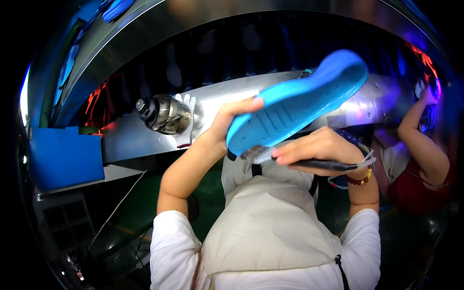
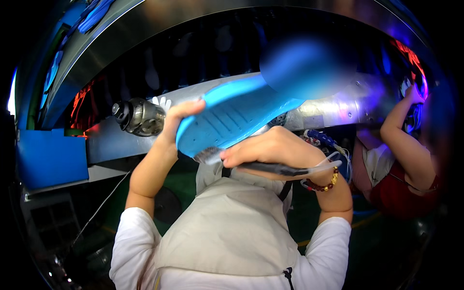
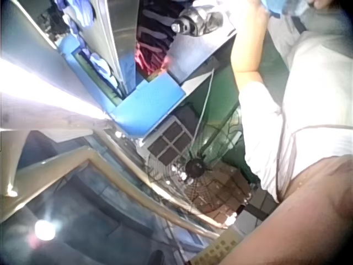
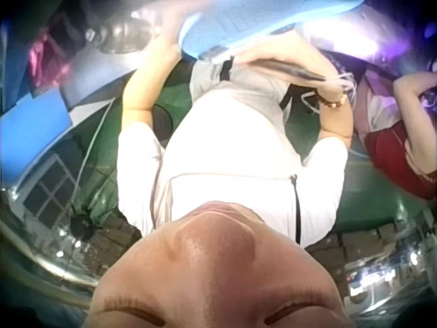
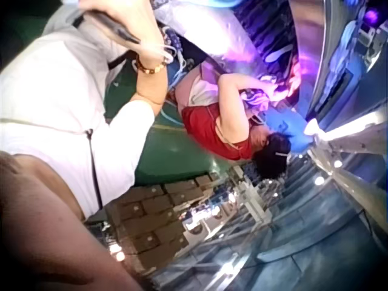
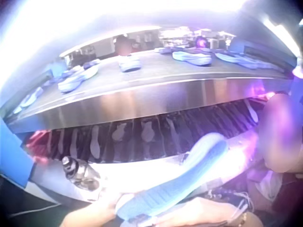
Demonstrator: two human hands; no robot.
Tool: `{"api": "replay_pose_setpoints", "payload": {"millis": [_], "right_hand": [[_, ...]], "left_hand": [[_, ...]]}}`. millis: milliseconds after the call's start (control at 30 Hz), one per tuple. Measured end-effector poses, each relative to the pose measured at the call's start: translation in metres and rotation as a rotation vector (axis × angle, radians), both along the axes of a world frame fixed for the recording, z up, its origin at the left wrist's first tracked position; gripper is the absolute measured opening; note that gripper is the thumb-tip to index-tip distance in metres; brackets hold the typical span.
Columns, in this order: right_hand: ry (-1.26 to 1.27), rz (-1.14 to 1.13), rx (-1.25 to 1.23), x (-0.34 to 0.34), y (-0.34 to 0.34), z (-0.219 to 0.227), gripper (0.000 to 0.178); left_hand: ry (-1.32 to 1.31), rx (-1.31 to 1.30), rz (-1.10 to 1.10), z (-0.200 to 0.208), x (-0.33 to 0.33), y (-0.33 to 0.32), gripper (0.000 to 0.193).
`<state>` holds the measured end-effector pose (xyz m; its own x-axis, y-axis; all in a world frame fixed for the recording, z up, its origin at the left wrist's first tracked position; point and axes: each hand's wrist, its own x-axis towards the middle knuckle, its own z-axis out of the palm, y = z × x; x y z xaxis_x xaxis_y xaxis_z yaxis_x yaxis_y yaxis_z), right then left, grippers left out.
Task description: The person uses a brush to apply a liquid substance across the bottom of blue shoe soles at a manufacturing line, taking them from a conveyor belt and placing them back after finishing.
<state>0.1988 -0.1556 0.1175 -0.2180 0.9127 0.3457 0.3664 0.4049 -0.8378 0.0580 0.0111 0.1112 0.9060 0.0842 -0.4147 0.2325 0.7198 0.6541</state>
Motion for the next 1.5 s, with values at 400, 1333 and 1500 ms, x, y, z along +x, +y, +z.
{"api": "replay_pose_setpoints", "payload": {"millis": [400, 1333, 1500], "right_hand": [[-0.537, 0.144, -0.251, 0.028, -0.012, 0.005, 0.019], [0.266, -0.468, -0.199, 0.007, 0.039, -0.010, 0.022], [0.445, -0.577, -0.292, 0.006, 0.048, -0.022, 0.025]], "left_hand": [[0.229, 0.250, -0.195, 0.002, -0.011, -0.011, 0.069], [0.097, 0.229, 0.084, -0.022, 0.010, -0.017, 0.048], [-0.006, 0.258, 0.100, -0.044, 0.015, -0.013, 0.047]]}}
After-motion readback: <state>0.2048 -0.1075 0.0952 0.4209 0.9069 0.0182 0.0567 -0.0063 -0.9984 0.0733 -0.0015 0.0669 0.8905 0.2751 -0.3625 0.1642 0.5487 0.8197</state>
